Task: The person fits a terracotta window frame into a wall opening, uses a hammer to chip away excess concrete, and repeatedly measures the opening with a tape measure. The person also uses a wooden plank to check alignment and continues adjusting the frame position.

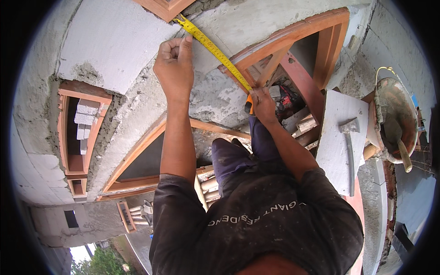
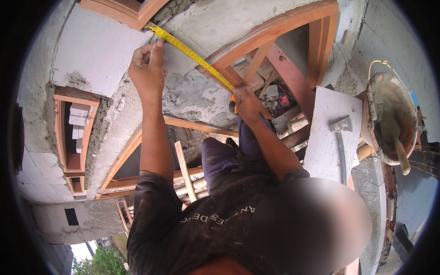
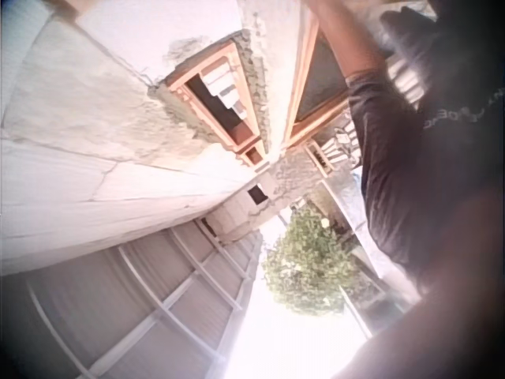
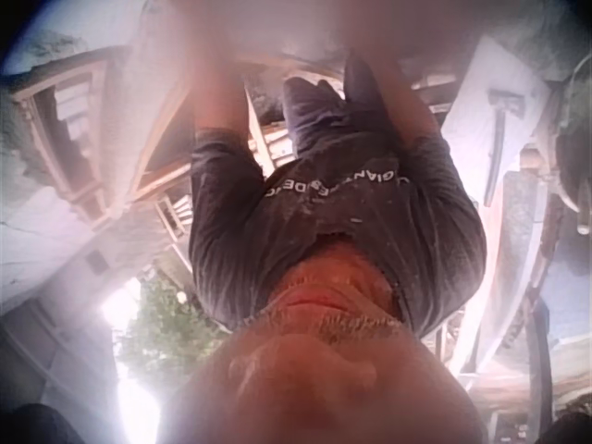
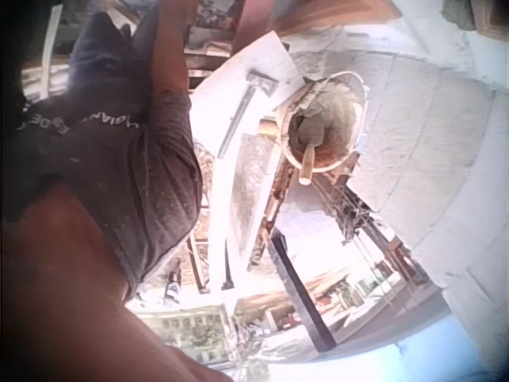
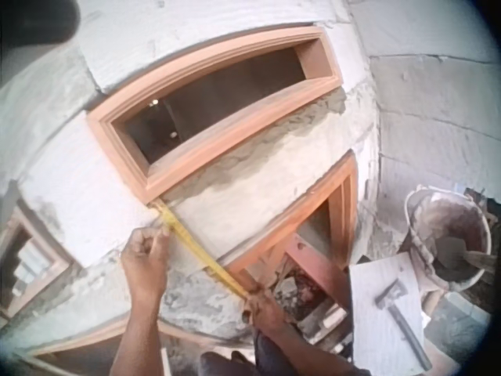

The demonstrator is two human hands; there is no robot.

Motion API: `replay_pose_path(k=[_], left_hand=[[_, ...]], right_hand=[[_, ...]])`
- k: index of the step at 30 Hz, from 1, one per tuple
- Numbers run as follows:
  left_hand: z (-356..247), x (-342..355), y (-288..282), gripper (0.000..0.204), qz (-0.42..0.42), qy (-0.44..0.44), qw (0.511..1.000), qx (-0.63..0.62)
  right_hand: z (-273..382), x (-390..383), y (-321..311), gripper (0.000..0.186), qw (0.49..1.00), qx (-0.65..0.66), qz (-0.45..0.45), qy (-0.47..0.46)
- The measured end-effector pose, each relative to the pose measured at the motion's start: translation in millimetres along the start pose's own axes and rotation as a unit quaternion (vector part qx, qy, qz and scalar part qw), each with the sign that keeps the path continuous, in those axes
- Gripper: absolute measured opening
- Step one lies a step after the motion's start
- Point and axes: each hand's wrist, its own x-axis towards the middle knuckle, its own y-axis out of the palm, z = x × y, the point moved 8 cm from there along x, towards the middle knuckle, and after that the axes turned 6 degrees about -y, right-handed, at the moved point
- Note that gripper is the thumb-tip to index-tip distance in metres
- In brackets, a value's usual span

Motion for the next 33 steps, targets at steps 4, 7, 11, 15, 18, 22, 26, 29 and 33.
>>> replay_pose_path(k=[4, 7, 11, 15, 18, 22, 26, 29, 33], left_hand=[[81, -67, 43, 0.026, 0.068, -0.091, 0.992, -0.053], [116, -88, 67, 0.028, 0.098, -0.184, 0.975, -0.083], [129, -88, 77, 0.030, 0.101, -0.202, 0.969, -0.102], [131, -87, 79, 0.029, 0.100, -0.210, 0.969, -0.082], [134, -86, 78, 0.027, 0.077, -0.181, 0.978, -0.074], [136, -85, 79, 0.027, 0.072, -0.170, 0.980, -0.081], [139, -85, 79, 0.026, 0.066, -0.165, 0.982, -0.059], [143, -85, 79, 0.026, 0.057, -0.154, 0.986, -0.042], [141, -85, 80, 0.026, 0.058, -0.136, 0.988, -0.033]], right_hand=[[0, 0, 1, 0.020, 1.000, -0.005, -0.005, 0.013], [-1, 0, 1, 0.020, 0.999, -0.015, 0.008, 0.032], [8, -1, -2, 0.019, 1.000, -0.017, 0.002, 0.024], [9, 0, -2, 0.019, 1.000, -0.017, -0.008, 0.012], [11, -1, -2, 0.019, 1.000, -0.020, -0.006, 0.018], [12, 0, -2, 0.019, 0.999, -0.031, -0.009, 0.015], [10, -1, 0, 0.020, 0.999, -0.040, -0.006, 0.006], [10, -1, 0, 0.020, 0.999, -0.029, -0.003, 0.014], [10, -1, -1, 0.021, 1.000, -0.021, -0.003, 0.017]])
